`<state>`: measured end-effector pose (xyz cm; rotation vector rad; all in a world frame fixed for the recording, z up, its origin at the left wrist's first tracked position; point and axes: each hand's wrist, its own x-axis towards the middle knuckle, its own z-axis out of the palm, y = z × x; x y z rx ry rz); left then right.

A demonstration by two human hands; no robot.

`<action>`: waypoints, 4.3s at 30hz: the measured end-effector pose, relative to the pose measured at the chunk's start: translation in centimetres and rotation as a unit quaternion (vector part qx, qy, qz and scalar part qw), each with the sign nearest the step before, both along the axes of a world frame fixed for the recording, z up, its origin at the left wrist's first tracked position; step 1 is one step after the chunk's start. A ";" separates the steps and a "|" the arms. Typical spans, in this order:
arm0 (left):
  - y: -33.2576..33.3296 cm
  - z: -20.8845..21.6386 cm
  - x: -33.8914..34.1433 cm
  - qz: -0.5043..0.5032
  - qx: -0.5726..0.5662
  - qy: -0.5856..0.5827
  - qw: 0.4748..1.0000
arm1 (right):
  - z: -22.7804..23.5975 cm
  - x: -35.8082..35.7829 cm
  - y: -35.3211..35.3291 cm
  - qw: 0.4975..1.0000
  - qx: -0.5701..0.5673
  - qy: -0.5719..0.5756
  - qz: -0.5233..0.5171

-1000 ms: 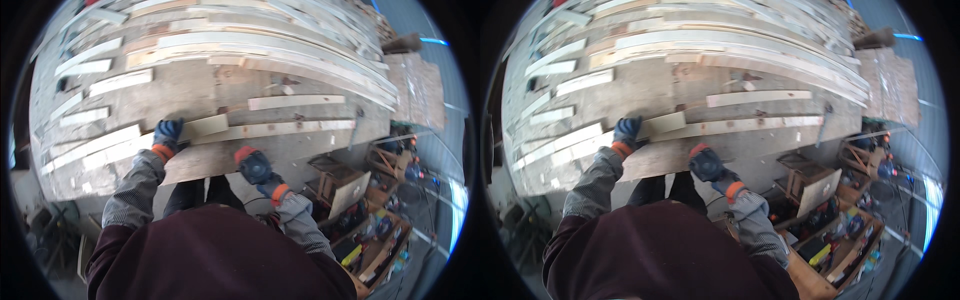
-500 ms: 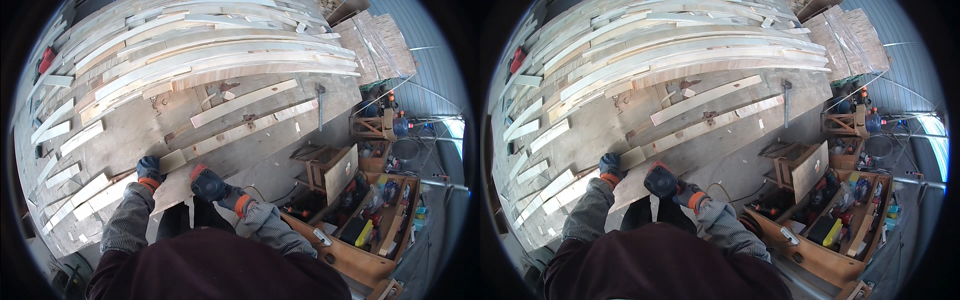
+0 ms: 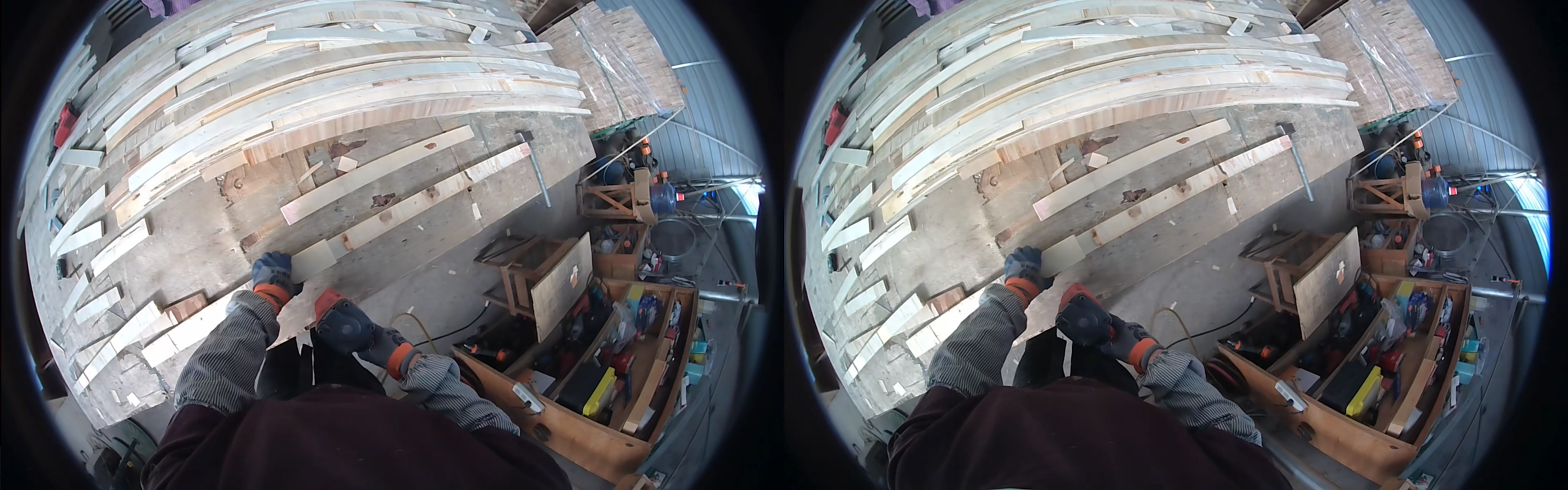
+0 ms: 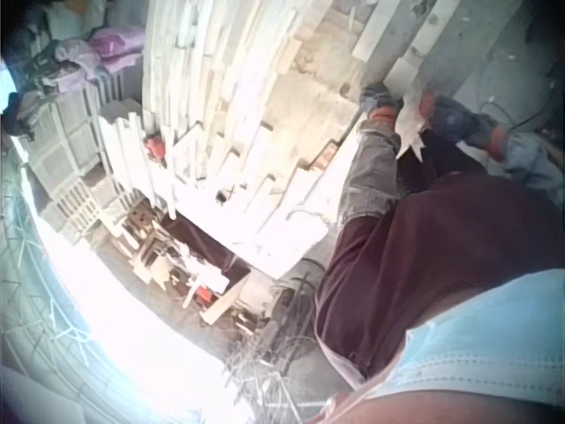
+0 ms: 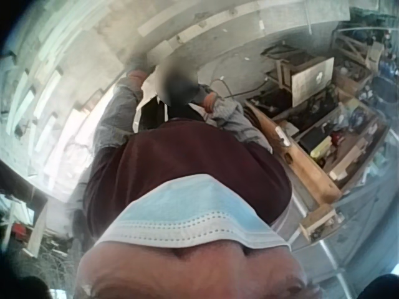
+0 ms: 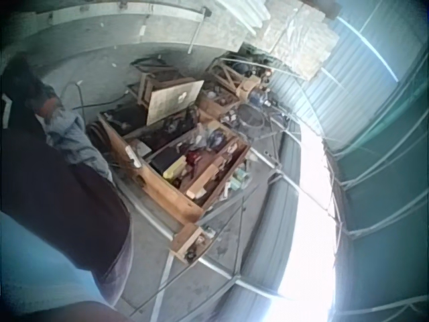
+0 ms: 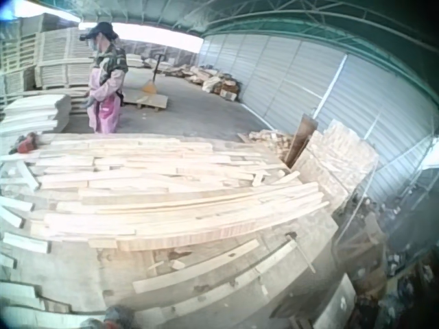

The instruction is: The person assembles wooden planks on a large work surface using a nail gun. They repeatedly pick up planks, position them, and fasten them in place. A tape measure is used to check dimensions during the process.

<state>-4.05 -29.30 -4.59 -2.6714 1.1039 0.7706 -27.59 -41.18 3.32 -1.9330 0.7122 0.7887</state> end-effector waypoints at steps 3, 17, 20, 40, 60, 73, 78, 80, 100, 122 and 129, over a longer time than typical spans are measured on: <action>-5.2 -0.5 -0.5 -0.011 -0.026 -0.001 1.000 | -0.2 -1.7 -1.3 0.999 -0.043 -0.014 -0.012; 4.6 -1.3 -0.3 0.114 0.013 0.028 0.993 | -3.2 -4.7 -5.6 0.981 -0.085 0.018 0.171; 6.9 -2.2 -1.2 0.132 0.006 0.022 0.991 | -5.1 -6.8 -6.7 0.976 -0.105 -0.064 0.178; 3.4 -0.5 1.0 0.104 -0.006 0.121 0.987 | -3.4 -5.3 -5.7 0.966 -0.140 0.028 0.213; 2.3 0.1 0.4 0.102 0.012 0.083 0.991 | -3.8 -5.2 -5.8 0.975 -0.112 -0.034 0.187; 2.4 -1.8 -0.6 0.129 -0.083 0.017 0.988 | -3.3 -4.0 -6.1 0.956 -0.102 -0.027 0.273; 5.1 -5.6 -2.5 0.243 -0.386 -0.128 0.881 | -2.2 -1.4 -5.5 0.969 -0.099 -0.031 0.226; 5.5 -4.6 -2.4 0.240 -0.429 -0.148 0.858 | -0.1 0.1 -4.8 0.996 -0.025 0.058 0.065; 50.3 -13.0 -29.2 0.389 0.246 0.263 0.848 | -0.8 -0.4 -5.2 0.986 0.109 0.062 -0.107; 40.0 1.0 -10.3 0.425 0.011 -0.048 0.904 | -0.2 0.3 -3.0 0.990 -0.035 0.058 -0.123; 40.5 -1.4 2.7 0.251 0.014 -0.096 0.963 | -2.4 1.8 -4.4 0.965 0.048 0.093 -0.241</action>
